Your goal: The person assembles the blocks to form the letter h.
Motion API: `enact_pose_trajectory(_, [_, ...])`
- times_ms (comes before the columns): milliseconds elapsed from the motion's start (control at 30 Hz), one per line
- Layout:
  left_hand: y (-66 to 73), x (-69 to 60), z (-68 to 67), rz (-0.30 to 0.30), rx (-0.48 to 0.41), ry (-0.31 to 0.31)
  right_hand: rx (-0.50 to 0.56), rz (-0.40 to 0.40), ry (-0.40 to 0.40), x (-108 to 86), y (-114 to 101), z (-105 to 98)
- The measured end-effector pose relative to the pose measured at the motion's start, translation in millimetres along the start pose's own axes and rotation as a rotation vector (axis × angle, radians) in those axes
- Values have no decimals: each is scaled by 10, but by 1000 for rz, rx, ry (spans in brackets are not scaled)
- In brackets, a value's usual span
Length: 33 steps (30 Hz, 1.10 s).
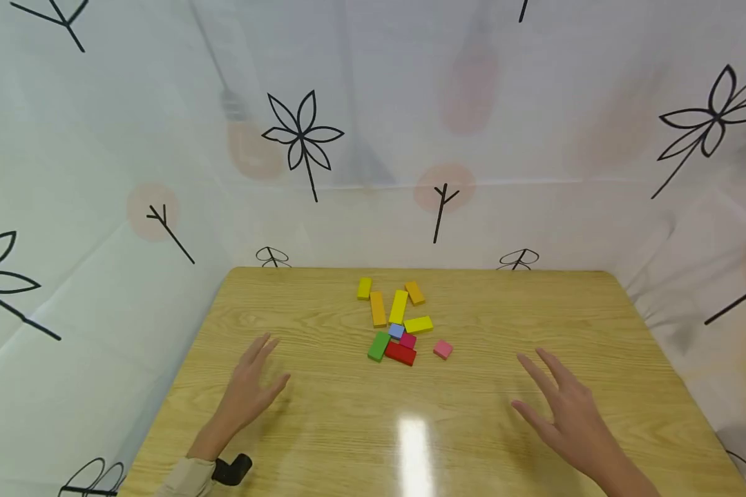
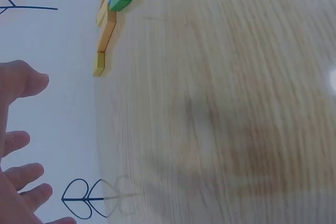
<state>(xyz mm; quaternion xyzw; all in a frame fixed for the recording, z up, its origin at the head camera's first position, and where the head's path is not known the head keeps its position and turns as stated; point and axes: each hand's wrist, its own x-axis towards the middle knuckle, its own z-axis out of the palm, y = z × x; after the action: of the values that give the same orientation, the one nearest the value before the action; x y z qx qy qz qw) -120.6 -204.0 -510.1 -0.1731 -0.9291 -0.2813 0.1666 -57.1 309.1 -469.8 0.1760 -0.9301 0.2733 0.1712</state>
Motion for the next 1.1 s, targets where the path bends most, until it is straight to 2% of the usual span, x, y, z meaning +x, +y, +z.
enact_pose_trajectory(367, [59, 330, 177, -73, -179, -115, -16, -51, -20, 225, -122, 95])
enact_pose_trajectory(567, [96, 533, 285, -67, -222, -148, -10, -76, -51, 349, -221, 146])
enact_pose_trajectory(800, [125, 864, 509, -1, -276, -162, -17, -95, -73, 489, -313, 183])
enact_pose_trajectory(1000, [224, 1202, 754, -30, -293, -234, -11, -129, -71, 599, -359, 240])
enact_pose_trajectory(1100, [255, 1321, 842, -20, -296, -271, -10, -148, -76, 659, -386, 275])
